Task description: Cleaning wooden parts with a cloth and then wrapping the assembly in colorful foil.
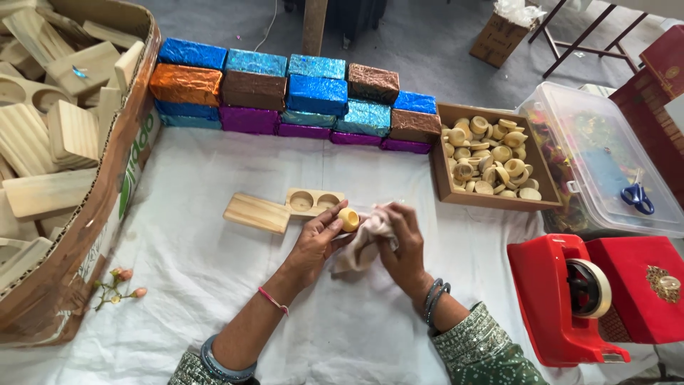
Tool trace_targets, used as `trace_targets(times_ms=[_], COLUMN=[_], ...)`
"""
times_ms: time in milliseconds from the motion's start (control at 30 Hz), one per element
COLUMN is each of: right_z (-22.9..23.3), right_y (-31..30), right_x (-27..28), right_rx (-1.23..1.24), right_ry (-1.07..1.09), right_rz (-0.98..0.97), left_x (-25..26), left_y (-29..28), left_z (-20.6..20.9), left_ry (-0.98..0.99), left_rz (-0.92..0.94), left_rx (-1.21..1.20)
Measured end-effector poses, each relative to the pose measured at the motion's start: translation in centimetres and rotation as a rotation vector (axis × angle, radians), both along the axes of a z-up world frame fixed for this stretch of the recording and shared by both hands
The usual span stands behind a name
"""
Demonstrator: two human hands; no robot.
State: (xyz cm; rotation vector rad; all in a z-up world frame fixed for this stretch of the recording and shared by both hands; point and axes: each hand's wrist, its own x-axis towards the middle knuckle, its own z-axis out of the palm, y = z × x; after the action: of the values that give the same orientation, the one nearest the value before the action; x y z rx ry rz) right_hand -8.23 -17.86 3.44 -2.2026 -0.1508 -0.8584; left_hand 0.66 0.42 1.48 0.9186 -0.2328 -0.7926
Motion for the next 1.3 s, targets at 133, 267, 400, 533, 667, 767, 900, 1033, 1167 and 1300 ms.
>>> trace_targets(times_ms=[133,267,400,533,667,767,900,1033,1167,1300], right_z=[1.5,1.4,-3.9,-0.1,0.6,-1.1,-1.5,-1.3,-0.1,-0.6], right_y=[0.9,0.8,-1.7,0.5,1.9,1.1,0.7,-0.4,-1.0,-1.2], right_x=[0.2,0.1,0.4,-0.2,0.0,-0.1,-0.2,0.4,0.8,1.1], right_rx=[-0.215,-0.196,0.547,0.527,0.193,0.241,0.266,0.149,0.156,0.102], right_ry=[-0.031,-0.012,0.364,0.193,0.049,0.157,0.146,0.112,0.126,0.112], right_rz=[0.164,0.228,0.299,0.216,0.219,0.140,0.061,-0.081,-0.109,-0.048], left_x=[-0.5,-0.6,-1.0,-0.3,-1.2,-1.5,-1.5,1.3,4.2,6.1], left_y=[0.0,-0.2,-0.4,-0.2,-0.6,-0.4,-0.4,1.6,3.9,4.9], left_z=[-0.1,-0.6,0.4,-0.5,-0.5,-0.2,-0.4,2.1,3.7,1.5], left_ry=[-0.145,-0.373,-0.535,-0.315,-0.232,-0.234,-0.359,-0.679,-1.065,-1.257], left_rz=[-0.021,0.088,0.191,0.231,0.175,0.105,0.121,0.325,0.588,0.470], left_rx=[0.086,0.123,0.269,0.098,0.080,0.205,0.219,0.403,0.599,0.981])
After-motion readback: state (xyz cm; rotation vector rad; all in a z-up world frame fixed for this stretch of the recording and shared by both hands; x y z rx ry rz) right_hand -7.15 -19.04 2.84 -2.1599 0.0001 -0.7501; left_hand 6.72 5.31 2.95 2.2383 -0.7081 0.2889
